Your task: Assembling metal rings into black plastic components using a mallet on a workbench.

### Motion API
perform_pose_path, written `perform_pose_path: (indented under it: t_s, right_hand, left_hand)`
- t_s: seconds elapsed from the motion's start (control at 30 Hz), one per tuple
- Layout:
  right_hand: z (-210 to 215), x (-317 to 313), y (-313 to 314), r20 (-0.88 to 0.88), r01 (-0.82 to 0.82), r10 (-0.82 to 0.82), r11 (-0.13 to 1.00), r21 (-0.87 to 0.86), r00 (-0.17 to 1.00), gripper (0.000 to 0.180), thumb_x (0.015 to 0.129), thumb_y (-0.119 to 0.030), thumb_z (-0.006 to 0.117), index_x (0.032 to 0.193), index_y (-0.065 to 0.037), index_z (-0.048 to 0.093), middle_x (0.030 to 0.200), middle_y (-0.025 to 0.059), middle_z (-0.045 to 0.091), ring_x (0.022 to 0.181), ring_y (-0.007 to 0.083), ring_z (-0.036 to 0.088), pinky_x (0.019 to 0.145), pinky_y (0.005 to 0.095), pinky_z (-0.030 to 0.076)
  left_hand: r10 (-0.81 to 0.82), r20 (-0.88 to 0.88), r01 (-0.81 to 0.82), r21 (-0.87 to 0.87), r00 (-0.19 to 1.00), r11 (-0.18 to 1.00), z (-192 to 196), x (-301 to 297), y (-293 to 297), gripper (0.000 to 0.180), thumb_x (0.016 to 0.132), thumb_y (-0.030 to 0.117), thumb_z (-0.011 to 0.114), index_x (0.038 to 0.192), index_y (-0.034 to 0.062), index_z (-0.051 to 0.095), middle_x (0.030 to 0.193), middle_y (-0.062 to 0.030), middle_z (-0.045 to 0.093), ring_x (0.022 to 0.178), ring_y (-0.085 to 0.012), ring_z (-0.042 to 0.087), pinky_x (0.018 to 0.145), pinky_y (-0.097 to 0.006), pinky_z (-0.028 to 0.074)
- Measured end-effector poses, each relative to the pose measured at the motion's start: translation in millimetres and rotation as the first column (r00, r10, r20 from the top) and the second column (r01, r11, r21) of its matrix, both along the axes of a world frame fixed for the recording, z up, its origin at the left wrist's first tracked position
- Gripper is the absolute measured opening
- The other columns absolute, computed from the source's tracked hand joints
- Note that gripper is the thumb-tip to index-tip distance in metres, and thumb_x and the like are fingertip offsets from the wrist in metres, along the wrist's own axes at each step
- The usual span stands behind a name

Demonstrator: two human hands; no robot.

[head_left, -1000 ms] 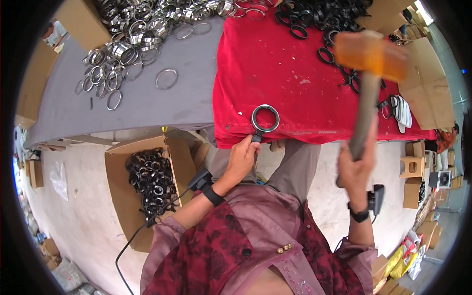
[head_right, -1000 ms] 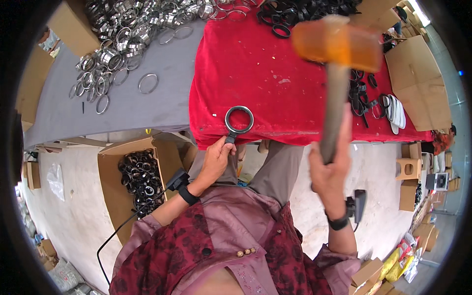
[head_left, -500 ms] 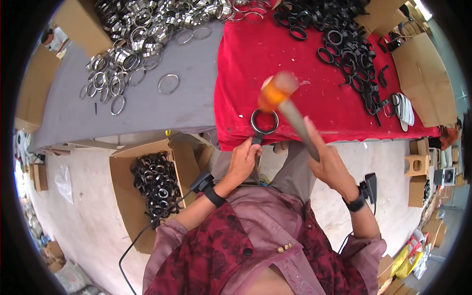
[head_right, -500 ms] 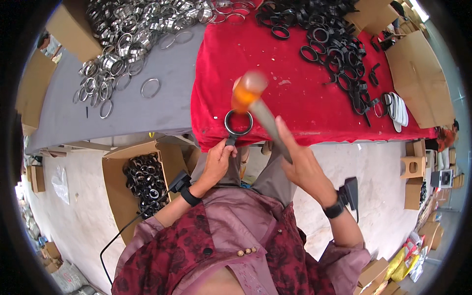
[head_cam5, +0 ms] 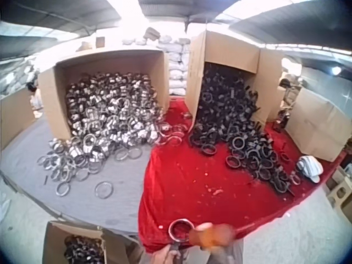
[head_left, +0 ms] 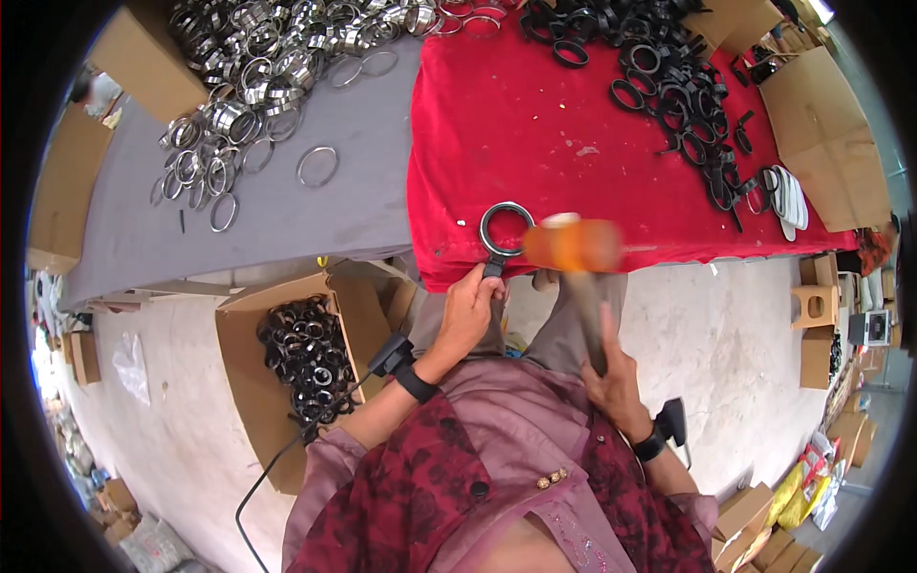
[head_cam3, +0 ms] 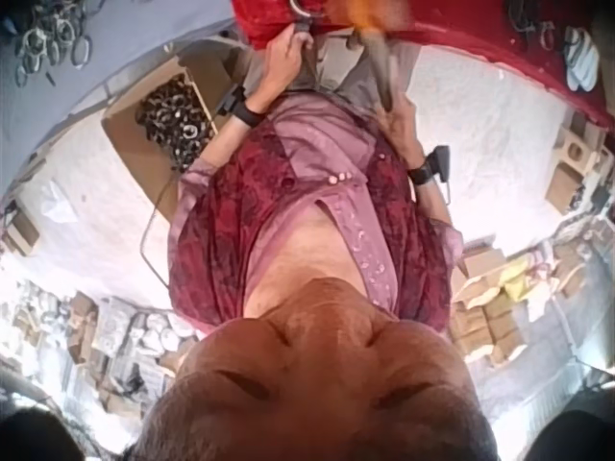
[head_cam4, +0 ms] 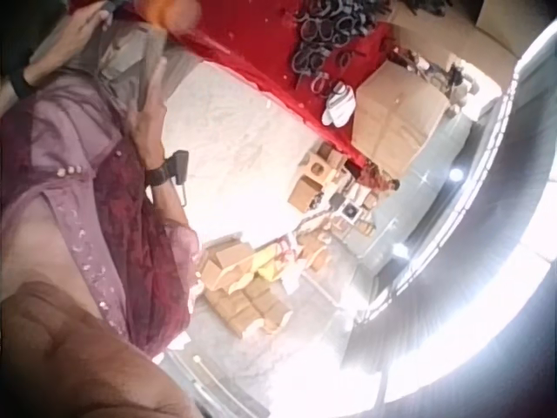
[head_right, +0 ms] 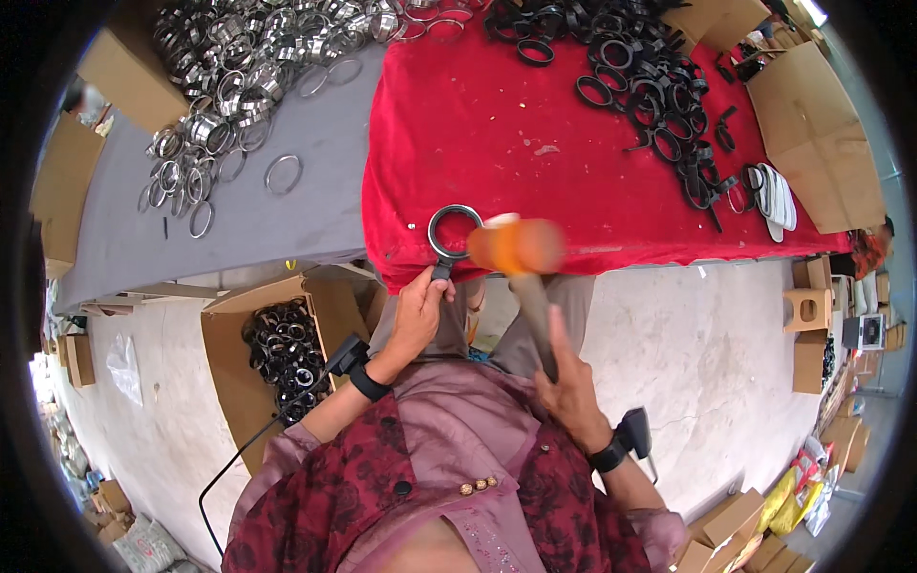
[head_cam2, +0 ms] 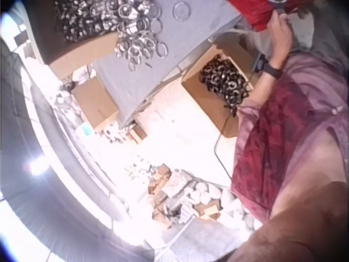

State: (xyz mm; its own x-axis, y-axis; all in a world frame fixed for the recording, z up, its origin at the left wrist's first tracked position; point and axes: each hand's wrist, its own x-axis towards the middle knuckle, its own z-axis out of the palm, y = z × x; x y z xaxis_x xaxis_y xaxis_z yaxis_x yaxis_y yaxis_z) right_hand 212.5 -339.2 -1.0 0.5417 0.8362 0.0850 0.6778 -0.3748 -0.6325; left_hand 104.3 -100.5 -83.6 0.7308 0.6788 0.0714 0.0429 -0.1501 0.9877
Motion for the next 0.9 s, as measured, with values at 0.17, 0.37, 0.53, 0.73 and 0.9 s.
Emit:
perform_pose_path:
  t_s: [0.17, 0.37, 0.53, 0.73, 0.9]
  right_hand:
    - [24, -11, 8, 0.011, 0.238, -0.247, 0.942, 0.235, 0.969, 0.085, 0.084, 0.004, 0.066, 0.158, 0.003, 0.024, 0.101, 0.0248, 0.07, 0.079, 0.0284, 0.071, 0.075, 0.0342, 0.056]
    - [58, 8, 44, 0.155, 0.159, -0.244, 0.893, 0.421, 0.957, 0.081, 0.085, 0.003, 0.068, 0.154, 0.01, 0.026, 0.104, 0.0249, 0.069, 0.081, 0.0308, 0.073, 0.073, 0.0348, 0.057]
    - [85, 25, 80, 0.23, -0.176, 0.163, 0.984, 0.034, 0.959, 0.09, 0.078, 0.007, 0.06, 0.16, -0.01, 0.026, 0.106, 0.0272, 0.066, 0.086, 0.0456, 0.065, 0.074, 0.0505, 0.054]
    - [164, 39, 117, 0.217, -0.3, 0.282, 0.952, 0.056, 0.935, 0.093, 0.076, 0.015, 0.052, 0.161, -0.015, 0.028, 0.142, 0.0277, 0.051, 0.117, 0.0482, 0.058, 0.093, 0.0459, 0.051]
    - [134, 49, 110, 0.154, -0.28, 0.3, 0.95, -0.136, 0.942, 0.092, 0.076, 0.011, 0.054, 0.161, -0.013, 0.027, 0.121, 0.0295, 0.059, 0.099, 0.0492, 0.062, 0.082, 0.0522, 0.051]
  left_hand:
    - [0.014, -0.005, -0.014, 0.005, 1.0, 1.0, -5, -7, 1, 0.022, 0.103, 0.015, 0.051, 0.091, -0.0019, 0.058, 0.073, -0.0128, 0.064, 0.068, -0.0243, 0.065, 0.065, -0.035, 0.049]
    - [0.025, 0.031, -0.025, 0.012, 0.999, 1.0, -8, -4, -2, 0.024, 0.104, 0.018, 0.051, 0.091, -0.0011, 0.057, 0.073, -0.0132, 0.064, 0.068, -0.0256, 0.065, 0.065, -0.036, 0.049]
    - [0.0, 0.001, 0.0, 0.032, 1.0, 0.999, -4, -5, -2, 0.026, 0.104, 0.02, 0.051, 0.09, -0.0007, 0.056, 0.073, -0.0145, 0.063, 0.068, -0.0274, 0.065, 0.064, -0.037, 0.049]
    - [0.029, 0.005, -0.03, 0.028, 1.0, 0.999, -7, -9, -2, 0.025, 0.105, 0.019, 0.049, 0.092, -0.0005, 0.058, 0.073, -0.0101, 0.062, 0.068, -0.0201, 0.062, 0.066, -0.035, 0.048]
    - [0.014, -0.031, -0.013, 0.016, 0.999, 1.0, -2, -4, 0, 0.021, 0.103, 0.015, 0.05, 0.092, -0.0011, 0.058, 0.075, -0.0119, 0.064, 0.068, -0.0232, 0.063, 0.066, -0.035, 0.049]
